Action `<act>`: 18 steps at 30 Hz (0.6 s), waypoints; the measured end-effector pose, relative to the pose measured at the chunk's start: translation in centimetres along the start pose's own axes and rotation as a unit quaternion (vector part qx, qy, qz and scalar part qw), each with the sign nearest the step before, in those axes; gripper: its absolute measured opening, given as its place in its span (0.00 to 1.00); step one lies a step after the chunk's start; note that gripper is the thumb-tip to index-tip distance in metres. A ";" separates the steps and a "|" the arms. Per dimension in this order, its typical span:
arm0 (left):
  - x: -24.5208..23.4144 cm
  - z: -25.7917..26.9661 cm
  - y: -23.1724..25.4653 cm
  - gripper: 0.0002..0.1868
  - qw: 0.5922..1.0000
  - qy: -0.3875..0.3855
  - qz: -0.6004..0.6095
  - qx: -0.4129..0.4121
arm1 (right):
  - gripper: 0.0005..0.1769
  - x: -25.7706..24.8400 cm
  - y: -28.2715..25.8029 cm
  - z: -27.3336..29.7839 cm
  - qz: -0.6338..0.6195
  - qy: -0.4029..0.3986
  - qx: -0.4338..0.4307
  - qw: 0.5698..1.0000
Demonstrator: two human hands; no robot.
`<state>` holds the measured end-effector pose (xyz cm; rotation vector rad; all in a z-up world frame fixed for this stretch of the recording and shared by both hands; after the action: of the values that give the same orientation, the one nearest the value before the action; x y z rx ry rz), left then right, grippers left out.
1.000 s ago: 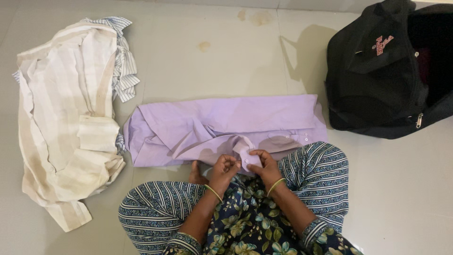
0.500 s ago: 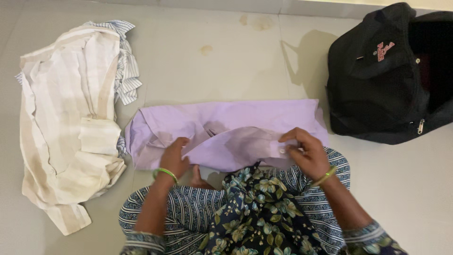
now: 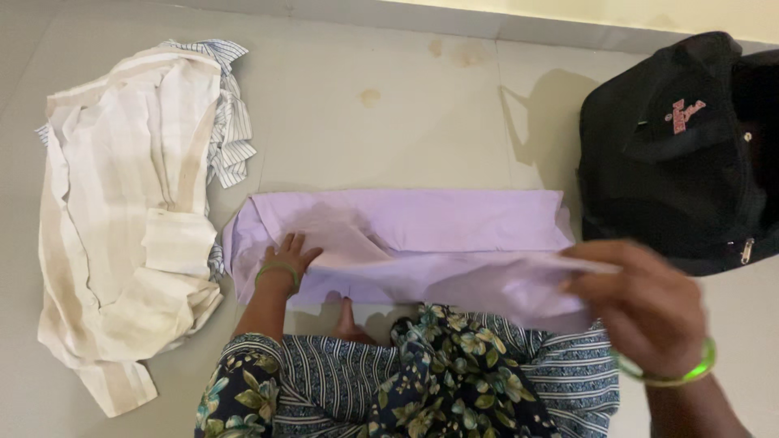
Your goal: The person folds a light purple collared shirt by smoothing it out on the floor, folding the sleeves inward, and then folding the body of the shirt into a square shape before picking it up to show the final folded state.
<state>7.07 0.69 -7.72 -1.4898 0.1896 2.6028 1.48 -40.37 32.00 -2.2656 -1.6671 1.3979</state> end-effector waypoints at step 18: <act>-6.0 -8.2 -8.8 0.15 0.930 0.292 0.210 -0.078 | 0.04 -2.4 31.7 13.2 0.114 0.156 0.438 0.878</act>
<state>18.59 7.56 -7.06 -2.5006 0.4082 2.4060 17.18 -62.31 10.59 -1.9785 -0.4893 1.3243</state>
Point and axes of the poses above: each hand's wrist, its own z-axis away from the middle knuckle, its own x-axis out of the palm, y = z × x, the point moved 5 cm from there along -z, towards the middle knuckle, and after that the axes turned 3 degrees about y, right-handed, at the moved point
